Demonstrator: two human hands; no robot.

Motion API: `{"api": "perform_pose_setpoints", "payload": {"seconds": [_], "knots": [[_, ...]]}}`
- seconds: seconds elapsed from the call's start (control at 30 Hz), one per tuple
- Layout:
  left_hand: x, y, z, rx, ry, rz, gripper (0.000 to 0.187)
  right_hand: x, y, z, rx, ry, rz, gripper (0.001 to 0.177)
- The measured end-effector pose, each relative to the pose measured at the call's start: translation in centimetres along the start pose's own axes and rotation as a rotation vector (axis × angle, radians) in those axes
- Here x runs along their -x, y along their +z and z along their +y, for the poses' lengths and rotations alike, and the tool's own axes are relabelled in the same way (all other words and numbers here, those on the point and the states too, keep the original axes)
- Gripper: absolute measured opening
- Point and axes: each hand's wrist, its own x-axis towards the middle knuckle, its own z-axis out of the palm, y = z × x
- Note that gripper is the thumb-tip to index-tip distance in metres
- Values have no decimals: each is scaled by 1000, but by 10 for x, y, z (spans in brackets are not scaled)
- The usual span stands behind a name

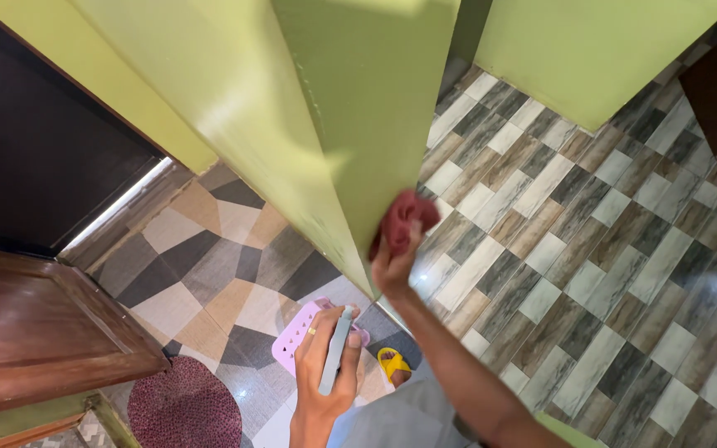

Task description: Cleaning and wiping the walls of a room using a spray bottle and a cloth.

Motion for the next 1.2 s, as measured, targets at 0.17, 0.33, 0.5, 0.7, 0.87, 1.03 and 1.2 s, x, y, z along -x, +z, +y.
{"api": "perform_pose_setpoints", "payload": {"seconds": [0.17, 0.33, 0.5, 0.7, 0.87, 1.03, 1.2], "knots": [[6, 4, -3, 3, -158, -48, 27, 81, -2, 51, 40, 866, 207, 49], [-5, 10, -6, 22, -119, -66, 27, 13, 11, -27, -115, 1072, 304, 44], [-19, 30, -16, 10, -196, -79, 24, 12, -1, -19, 39, 607, 160, 40], [-13, 69, -49, -95, -235, -102, 20, 39, -43, 36, -51, 1314, 117, 40], [-31, 102, -57, -129, -221, 35, 22, 45, -39, 15, -362, 1091, 110, 38], [-23, 99, -59, -85, -212, 36, 27, 34, -25, -18, -589, 1288, 272, 45], [-10, 75, -48, -19, -119, 0, 32, 24, -13, -40, -287, 1145, 106, 55]]}}
